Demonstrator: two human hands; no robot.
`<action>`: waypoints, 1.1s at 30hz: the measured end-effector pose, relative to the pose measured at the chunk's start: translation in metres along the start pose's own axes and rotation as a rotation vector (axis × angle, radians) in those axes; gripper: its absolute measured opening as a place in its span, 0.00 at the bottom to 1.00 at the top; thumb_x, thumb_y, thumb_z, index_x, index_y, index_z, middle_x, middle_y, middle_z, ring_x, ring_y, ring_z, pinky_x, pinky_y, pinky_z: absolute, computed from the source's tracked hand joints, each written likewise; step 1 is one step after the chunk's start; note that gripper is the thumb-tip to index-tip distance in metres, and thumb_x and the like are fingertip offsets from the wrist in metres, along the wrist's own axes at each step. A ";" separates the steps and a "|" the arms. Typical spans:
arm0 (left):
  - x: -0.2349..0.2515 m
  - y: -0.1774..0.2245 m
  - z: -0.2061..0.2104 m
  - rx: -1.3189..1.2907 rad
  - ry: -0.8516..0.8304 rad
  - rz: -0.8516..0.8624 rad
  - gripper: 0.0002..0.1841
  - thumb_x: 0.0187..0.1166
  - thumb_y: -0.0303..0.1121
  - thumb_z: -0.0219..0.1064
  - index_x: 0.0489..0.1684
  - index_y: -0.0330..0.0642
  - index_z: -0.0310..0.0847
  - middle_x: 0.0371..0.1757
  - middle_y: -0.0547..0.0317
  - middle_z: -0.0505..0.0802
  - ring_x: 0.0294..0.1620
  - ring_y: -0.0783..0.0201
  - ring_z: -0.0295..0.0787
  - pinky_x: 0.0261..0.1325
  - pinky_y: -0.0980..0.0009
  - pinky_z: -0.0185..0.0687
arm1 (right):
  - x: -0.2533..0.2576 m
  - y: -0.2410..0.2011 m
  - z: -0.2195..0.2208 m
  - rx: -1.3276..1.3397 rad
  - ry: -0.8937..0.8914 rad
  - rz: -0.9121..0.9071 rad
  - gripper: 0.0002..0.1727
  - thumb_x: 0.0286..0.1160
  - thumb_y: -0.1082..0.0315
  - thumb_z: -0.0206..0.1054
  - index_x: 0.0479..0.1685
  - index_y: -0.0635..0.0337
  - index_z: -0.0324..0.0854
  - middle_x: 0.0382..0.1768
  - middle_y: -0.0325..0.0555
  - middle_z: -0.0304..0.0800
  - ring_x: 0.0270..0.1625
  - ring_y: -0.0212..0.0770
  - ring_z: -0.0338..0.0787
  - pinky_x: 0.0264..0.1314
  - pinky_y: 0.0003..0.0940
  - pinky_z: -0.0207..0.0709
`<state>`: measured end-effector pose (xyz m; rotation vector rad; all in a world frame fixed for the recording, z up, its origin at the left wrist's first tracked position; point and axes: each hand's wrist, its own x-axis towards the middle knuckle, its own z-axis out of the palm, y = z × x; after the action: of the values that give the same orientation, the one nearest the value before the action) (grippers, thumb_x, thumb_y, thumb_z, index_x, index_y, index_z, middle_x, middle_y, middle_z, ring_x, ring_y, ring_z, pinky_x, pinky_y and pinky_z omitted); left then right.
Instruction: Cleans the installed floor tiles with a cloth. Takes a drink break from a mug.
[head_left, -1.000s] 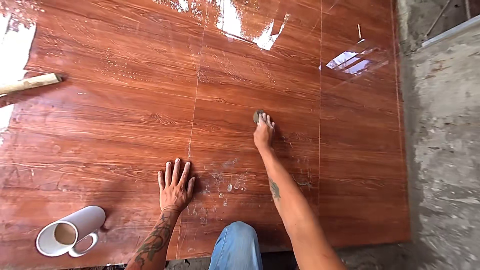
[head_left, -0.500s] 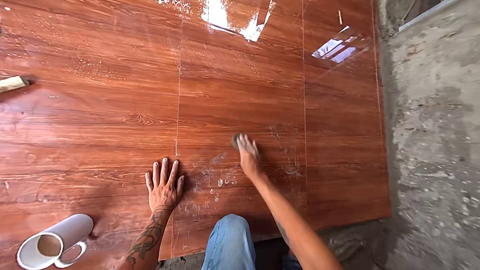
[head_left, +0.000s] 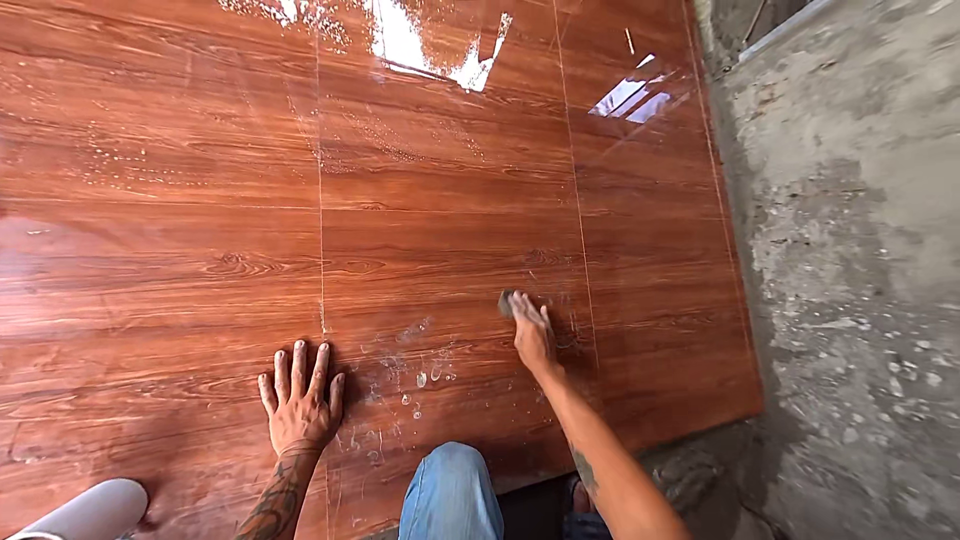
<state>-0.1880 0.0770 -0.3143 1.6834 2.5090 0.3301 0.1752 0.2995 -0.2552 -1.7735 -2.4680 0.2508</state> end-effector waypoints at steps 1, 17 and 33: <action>-0.002 -0.001 0.000 0.001 0.000 0.001 0.34 0.86 0.63 0.35 0.92 0.68 0.59 0.94 0.55 0.63 0.96 0.42 0.48 0.91 0.33 0.34 | 0.025 0.000 0.000 0.026 -0.008 0.089 0.27 0.81 0.80 0.53 0.79 0.60 0.79 0.82 0.51 0.78 0.87 0.52 0.74 0.89 0.63 0.60; 0.001 -0.001 0.003 -0.006 0.023 0.014 0.35 0.86 0.64 0.34 0.92 0.70 0.59 0.94 0.57 0.63 0.96 0.45 0.46 0.91 0.35 0.33 | 0.133 -0.031 0.000 0.132 0.041 0.222 0.26 0.88 0.67 0.53 0.84 0.62 0.72 0.85 0.57 0.71 0.89 0.57 0.68 0.89 0.63 0.57; -0.001 0.000 0.003 -0.025 0.016 0.014 0.37 0.85 0.66 0.33 0.92 0.67 0.59 0.95 0.54 0.62 0.96 0.42 0.45 0.91 0.33 0.32 | 0.056 0.014 0.008 0.039 0.081 -0.031 0.24 0.90 0.66 0.52 0.82 0.52 0.77 0.85 0.41 0.76 0.89 0.43 0.70 0.92 0.53 0.63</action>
<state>-0.1871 0.0762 -0.3175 1.6965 2.4946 0.3760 0.1690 0.3560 -0.2666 -1.6934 -2.4157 0.2183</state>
